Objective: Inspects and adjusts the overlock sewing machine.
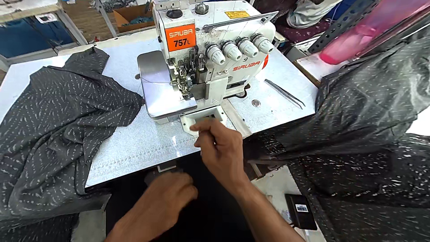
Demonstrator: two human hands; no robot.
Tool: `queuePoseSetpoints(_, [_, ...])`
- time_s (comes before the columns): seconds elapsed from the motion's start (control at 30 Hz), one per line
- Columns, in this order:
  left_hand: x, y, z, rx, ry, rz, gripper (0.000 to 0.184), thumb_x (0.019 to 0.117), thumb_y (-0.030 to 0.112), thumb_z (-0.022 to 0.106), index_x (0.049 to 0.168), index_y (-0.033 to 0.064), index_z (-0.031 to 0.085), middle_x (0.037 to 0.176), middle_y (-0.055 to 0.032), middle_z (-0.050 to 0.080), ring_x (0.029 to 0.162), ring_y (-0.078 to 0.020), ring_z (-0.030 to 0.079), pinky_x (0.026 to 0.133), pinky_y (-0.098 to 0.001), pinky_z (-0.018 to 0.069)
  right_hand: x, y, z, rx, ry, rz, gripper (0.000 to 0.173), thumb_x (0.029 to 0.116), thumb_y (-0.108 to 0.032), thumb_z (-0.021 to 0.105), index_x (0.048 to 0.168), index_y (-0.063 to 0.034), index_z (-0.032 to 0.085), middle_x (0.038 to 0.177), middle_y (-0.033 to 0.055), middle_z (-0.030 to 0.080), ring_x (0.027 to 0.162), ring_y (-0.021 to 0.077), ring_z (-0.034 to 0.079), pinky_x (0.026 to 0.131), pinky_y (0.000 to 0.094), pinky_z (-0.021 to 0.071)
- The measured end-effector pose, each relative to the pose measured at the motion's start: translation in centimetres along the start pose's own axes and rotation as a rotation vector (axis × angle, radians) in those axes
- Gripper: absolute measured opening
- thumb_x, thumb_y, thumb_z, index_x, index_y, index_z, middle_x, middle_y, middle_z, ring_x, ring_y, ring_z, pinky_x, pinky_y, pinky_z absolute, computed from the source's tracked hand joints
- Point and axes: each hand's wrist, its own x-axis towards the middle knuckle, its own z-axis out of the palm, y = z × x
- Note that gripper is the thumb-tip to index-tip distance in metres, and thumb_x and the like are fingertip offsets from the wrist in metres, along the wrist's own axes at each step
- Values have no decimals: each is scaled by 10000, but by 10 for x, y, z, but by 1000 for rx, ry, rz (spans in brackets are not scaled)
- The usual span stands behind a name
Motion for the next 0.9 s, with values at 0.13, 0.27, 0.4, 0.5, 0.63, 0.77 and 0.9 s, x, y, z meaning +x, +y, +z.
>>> queuePoseSetpoints(0.13, [26, -20, -49, -227, 257, -401, 348, 1102, 345, 405, 1258, 166, 660, 1098, 22, 677, 867, -96, 662, 739, -308, 590, -19, 8, 14, -278, 42, -288, 166, 950, -90, 578, 969, -65, 740, 656, 9, 597, 539, 109, 551, 481, 263, 462])
queuePoseSetpoints(0.27, [71, -14, -78, -675, 272, -562, 441, 1085, 289, 458, 1495, 127, 473, 1341, -2, 664, 981, -166, 730, 843, -346, 637, -42, 16, 22, -360, -10, -362, 137, 985, -130, 597, 993, -97, 730, 678, 20, 595, 595, 149, 579, 539, 281, 486])
queuePoseSetpoints(0.4, [103, -7, -69, -1151, 460, -658, 361, 1091, 154, 439, 1434, 94, 535, 854, -22, 612, 599, -80, 562, 553, -225, 528, -52, 20, 20, -367, -16, -329, 166, 1008, -159, 582, 1045, -122, 740, 725, 40, 647, 633, 169, 630, 561, 317, 531])
queuePoseSetpoints(0.5, [105, -10, -67, -773, 505, -611, 314, 1075, 87, 423, 1236, 50, 690, 719, -17, 539, 500, -79, 396, 442, -220, 332, -46, 21, 6, -367, -61, -256, 214, 1029, -165, 557, 1154, -104, 720, 891, 80, 734, 753, 180, 704, 647, 349, 583])
queuePoseSetpoints(0.63, [86, -3, -72, -167, 367, -373, 196, 981, 38, 529, 1028, 66, 716, 675, -6, 598, 514, -118, 522, 466, -322, 473, -17, 17, -30, -353, 12, -217, 290, 1042, -160, 547, 1266, 10, 616, 1126, 183, 706, 943, 231, 706, 797, 408, 591])
queuePoseSetpoints(0.77, [70, 24, -78, -171, 138, -221, 205, 983, 108, 532, 1041, 110, 729, 696, 38, 611, 575, -89, 562, 508, -305, 481, 16, -8, -44, -437, -124, -402, 394, 1012, -153, 560, 1376, -4, 572, 1455, 195, 560, 1399, 331, 499, 1142, 494, 431])
queuePoseSetpoints(0.9, [59, 44, -113, -355, 54, -76, 241, 1075, 231, 529, 1069, 88, 723, 867, 22, 689, 765, -41, 639, 672, -229, 539, 22, -28, -37, -369, -245, -601, 250, 1040, -154, 559, 1225, -62, 699, 1365, 141, 657, 1385, 329, 532, 1186, 543, 394])
